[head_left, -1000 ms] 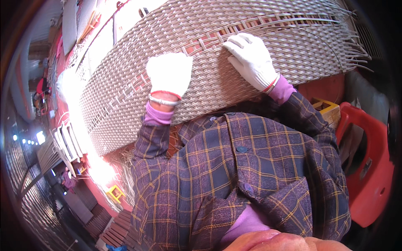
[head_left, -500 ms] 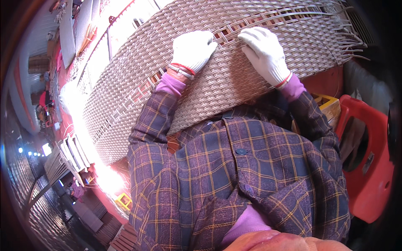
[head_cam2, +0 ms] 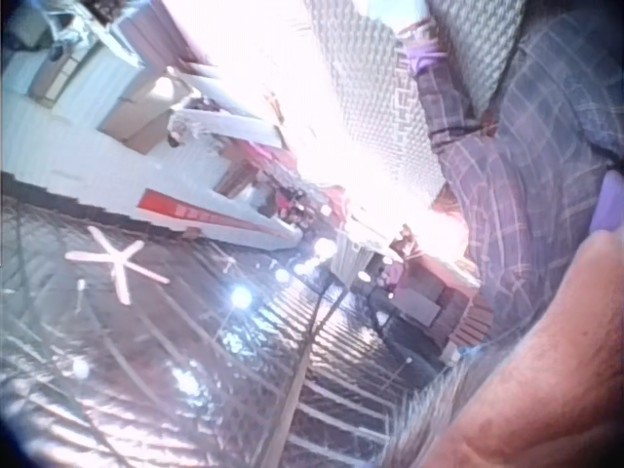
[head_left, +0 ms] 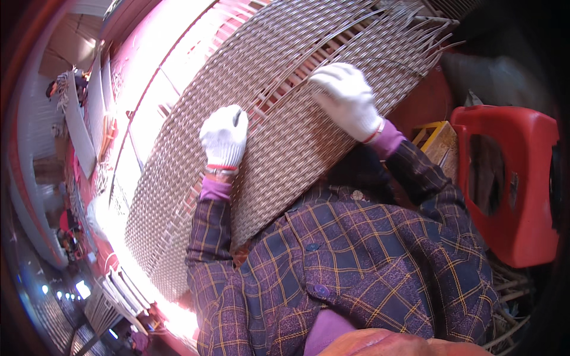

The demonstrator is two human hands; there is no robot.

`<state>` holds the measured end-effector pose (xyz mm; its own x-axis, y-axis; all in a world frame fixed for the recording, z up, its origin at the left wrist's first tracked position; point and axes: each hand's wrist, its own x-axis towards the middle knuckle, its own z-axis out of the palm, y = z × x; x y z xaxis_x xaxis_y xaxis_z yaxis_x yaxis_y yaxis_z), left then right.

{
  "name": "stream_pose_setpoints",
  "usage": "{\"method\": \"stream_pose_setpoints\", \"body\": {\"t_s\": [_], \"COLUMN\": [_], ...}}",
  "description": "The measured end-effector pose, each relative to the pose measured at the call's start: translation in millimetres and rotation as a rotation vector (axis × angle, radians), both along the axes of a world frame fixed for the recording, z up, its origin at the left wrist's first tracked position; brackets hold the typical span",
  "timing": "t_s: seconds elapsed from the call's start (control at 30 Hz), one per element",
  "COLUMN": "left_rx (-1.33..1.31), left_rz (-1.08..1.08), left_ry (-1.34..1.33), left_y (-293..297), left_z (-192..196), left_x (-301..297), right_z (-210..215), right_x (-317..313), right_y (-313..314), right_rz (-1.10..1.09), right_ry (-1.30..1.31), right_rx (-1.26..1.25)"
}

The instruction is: The person weaves a large basket by hand, repeatedly threading flexible strips through the existing weave and tightening them. The hands work continuously on the basket's edge, pulling and adjusting the strips to maintain tension and pattern.

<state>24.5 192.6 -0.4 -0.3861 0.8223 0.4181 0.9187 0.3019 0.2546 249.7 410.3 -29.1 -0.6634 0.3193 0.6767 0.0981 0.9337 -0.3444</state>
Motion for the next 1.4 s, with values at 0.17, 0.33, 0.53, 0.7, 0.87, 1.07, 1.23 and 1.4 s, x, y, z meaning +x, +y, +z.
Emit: {"method": "stream_pose_setpoints", "body": {"t_s": [0.17,0.33,0.53,0.7,0.87,1.07,1.23,1.4], "left_rx": [0.114,0.155,0.168,0.168,0.275,0.164,0.005,-0.143], "left_rz": [-0.052,-0.173,-0.292,-0.263,-0.268,-0.146,-0.135,-0.116], "left_ry": [0.04,0.149,0.093,0.036,0.067,-0.068,-0.147,-0.15], "left_y": [0,9,11,17,31,45,54,62], "left_z": [4,-3,-3,3,1,-1,4,9], "left_x": [12,50,76,81,69,46,47,41], "right_z": [-39,-102,-137,-134,-125,-116,-111,-110], "right_x": [100,151,157,161,170,162,162,190], "right_y": [85,144,153,148,142,134,132,143], "right_rz": [-0.785,-0.94,-0.635,-0.613,-0.649,-0.64,-0.678,-0.528], "right_ry": [0.196,0.65,-0.173,-0.201,-0.335,-0.216,-0.275,-0.409], "right_rx": [-0.264,-1.49,-0.174,-0.258,-0.252,-0.565,-0.637,-0.338]}}
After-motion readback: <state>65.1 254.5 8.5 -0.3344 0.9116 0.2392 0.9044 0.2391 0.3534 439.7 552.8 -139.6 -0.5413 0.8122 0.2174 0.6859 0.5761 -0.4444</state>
